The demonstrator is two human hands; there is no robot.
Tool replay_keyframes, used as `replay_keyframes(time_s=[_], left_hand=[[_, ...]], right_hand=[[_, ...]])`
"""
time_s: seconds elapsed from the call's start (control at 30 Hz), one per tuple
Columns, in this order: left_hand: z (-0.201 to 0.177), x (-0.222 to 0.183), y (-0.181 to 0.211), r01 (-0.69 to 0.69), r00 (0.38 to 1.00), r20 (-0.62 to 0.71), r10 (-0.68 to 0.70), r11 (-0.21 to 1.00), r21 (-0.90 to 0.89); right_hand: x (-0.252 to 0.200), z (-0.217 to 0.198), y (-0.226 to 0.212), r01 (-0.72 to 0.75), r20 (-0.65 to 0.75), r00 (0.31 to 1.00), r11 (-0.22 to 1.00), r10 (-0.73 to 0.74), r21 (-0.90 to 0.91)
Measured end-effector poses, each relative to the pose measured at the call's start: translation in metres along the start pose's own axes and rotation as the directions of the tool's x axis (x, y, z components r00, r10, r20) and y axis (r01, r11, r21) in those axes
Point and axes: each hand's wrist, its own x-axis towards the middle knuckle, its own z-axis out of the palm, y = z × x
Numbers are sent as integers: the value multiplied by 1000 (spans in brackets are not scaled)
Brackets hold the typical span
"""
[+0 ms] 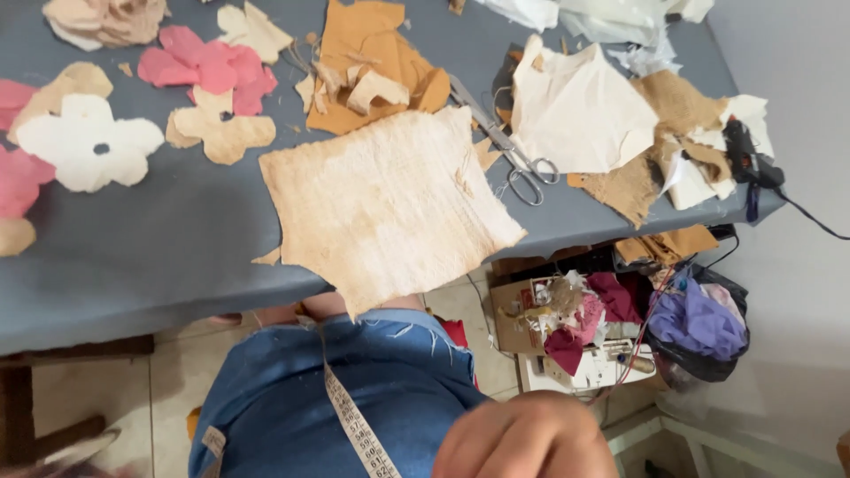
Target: Cutting and trimming beige fabric into decorative flower shapes using scissors.
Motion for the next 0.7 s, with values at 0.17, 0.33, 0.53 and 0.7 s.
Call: replay_keyframes(time_s=[0.17, 0.33, 0.53, 0.7], left_hand=[[-32, 153, 102, 47, 999, -6, -48, 990, -132], [6, 198, 88, -217, 965, -166, 201, 973, -83], [40, 205, 92, -294, 952, 104, 289, 955, 36], [33, 216, 91, -275, 960, -85, 268, 956, -97]], right_hand=[[0, -105, -55, -291, -304, 926, 88, -222, -953], [29, -166, -75, -450, -524, 850, -447, 51, -773], [59, -173, -78, -461, -771, 546, -651, 328, -603], [85, -188, -80, -437, -889, 273, -775, 369, -456]])
